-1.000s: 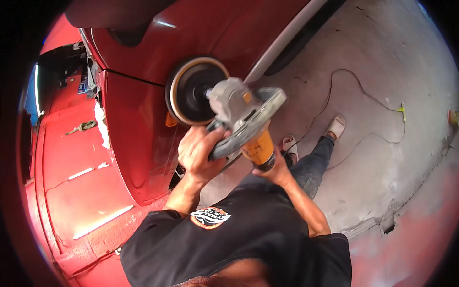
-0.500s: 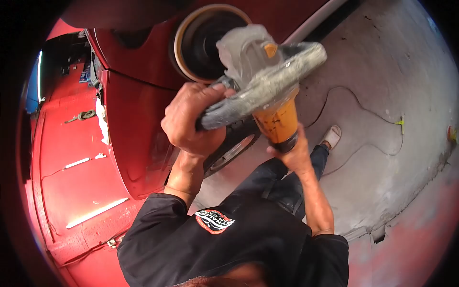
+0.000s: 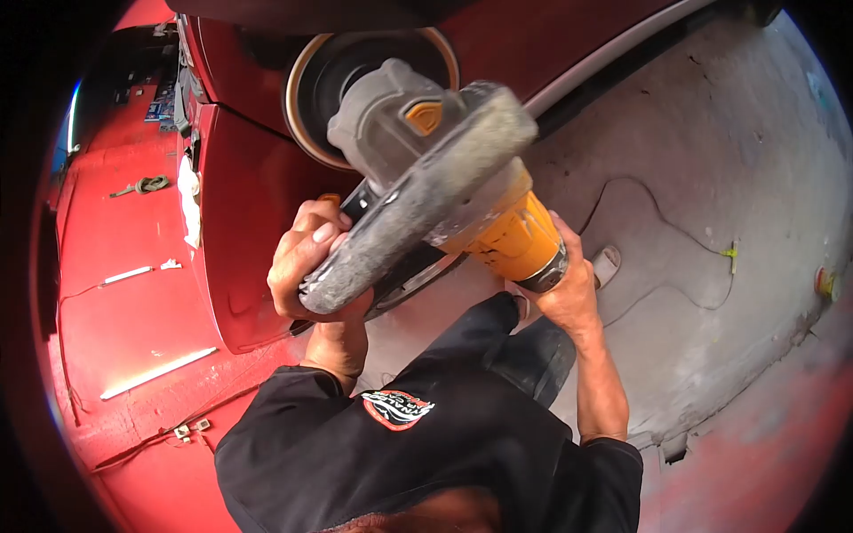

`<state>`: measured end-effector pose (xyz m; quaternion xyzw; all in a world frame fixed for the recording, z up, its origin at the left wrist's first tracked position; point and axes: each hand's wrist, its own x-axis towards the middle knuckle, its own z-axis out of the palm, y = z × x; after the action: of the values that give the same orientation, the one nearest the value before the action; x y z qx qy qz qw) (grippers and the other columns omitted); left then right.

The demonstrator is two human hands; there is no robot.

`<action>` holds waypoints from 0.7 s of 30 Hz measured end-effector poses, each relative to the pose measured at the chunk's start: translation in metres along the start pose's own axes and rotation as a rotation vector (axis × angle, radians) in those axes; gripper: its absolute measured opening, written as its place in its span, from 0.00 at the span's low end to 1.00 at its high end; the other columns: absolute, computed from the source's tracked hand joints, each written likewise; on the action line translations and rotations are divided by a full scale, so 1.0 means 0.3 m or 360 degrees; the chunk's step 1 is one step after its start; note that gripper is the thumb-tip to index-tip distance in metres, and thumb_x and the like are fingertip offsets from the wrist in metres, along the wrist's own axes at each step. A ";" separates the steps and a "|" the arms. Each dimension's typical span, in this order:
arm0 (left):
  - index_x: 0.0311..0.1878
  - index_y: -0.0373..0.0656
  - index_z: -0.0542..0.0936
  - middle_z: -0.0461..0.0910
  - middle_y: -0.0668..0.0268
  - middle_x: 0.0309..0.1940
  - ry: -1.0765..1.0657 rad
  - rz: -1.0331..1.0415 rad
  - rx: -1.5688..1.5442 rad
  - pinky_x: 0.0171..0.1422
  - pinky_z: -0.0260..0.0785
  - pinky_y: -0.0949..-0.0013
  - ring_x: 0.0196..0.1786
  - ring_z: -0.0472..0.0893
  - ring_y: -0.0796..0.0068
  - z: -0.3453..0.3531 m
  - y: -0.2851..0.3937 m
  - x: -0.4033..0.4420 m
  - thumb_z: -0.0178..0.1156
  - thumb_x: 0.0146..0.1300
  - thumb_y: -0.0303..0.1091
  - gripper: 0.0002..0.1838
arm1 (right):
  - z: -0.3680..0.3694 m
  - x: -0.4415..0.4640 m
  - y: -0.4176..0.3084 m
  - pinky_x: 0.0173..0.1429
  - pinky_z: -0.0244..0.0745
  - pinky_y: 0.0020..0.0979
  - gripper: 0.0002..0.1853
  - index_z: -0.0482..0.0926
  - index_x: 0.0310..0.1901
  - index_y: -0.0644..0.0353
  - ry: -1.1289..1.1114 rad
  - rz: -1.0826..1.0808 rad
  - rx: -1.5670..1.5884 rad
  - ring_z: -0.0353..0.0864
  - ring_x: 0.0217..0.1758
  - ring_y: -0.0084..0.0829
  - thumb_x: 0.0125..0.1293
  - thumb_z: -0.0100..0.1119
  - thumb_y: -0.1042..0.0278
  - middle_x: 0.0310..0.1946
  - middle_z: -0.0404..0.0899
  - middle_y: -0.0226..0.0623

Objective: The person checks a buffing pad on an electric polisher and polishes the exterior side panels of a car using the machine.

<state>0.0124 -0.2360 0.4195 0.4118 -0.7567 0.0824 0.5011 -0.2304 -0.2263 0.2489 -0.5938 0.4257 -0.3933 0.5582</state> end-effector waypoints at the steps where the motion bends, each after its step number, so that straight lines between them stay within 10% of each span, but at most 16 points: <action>1: 0.48 0.36 0.79 0.77 0.66 0.23 0.0018 0.0018 -0.0034 0.28 0.73 0.64 0.22 0.78 0.69 0.019 -0.012 0.010 0.77 0.60 0.23 0.17 | -0.011 0.014 0.000 0.66 0.81 0.39 0.55 0.62 0.75 0.60 0.0019 0.0005 -0.0015 0.87 0.61 0.44 0.46 0.87 0.73 0.57 0.86 0.48; 15: 0.48 0.36 0.82 0.78 0.66 0.22 -0.0045 0.0032 0.0030 0.29 0.73 0.65 0.23 0.78 0.68 -0.009 0.013 -0.005 0.79 0.57 0.25 0.18 | 0.008 0.005 0.037 0.63 0.79 0.37 0.47 0.68 0.64 0.62 -0.0034 0.0124 0.0071 0.85 0.56 0.35 0.43 0.89 0.71 0.50 0.84 0.42; 21: 0.54 0.40 0.79 0.78 0.66 0.24 -0.0230 -0.0193 0.0062 0.34 0.77 0.61 0.25 0.78 0.69 -0.183 0.112 -0.114 0.77 0.58 0.22 0.23 | 0.072 -0.040 0.045 0.67 0.80 0.38 0.55 0.62 0.76 0.57 -0.0278 -0.0087 -0.0034 0.87 0.61 0.45 0.47 0.85 0.74 0.59 0.86 0.46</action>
<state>0.0320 -0.1663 0.4275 0.4713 -0.7628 0.0368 0.4411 -0.2150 -0.2081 0.2342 -0.6431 0.3632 -0.3506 0.5758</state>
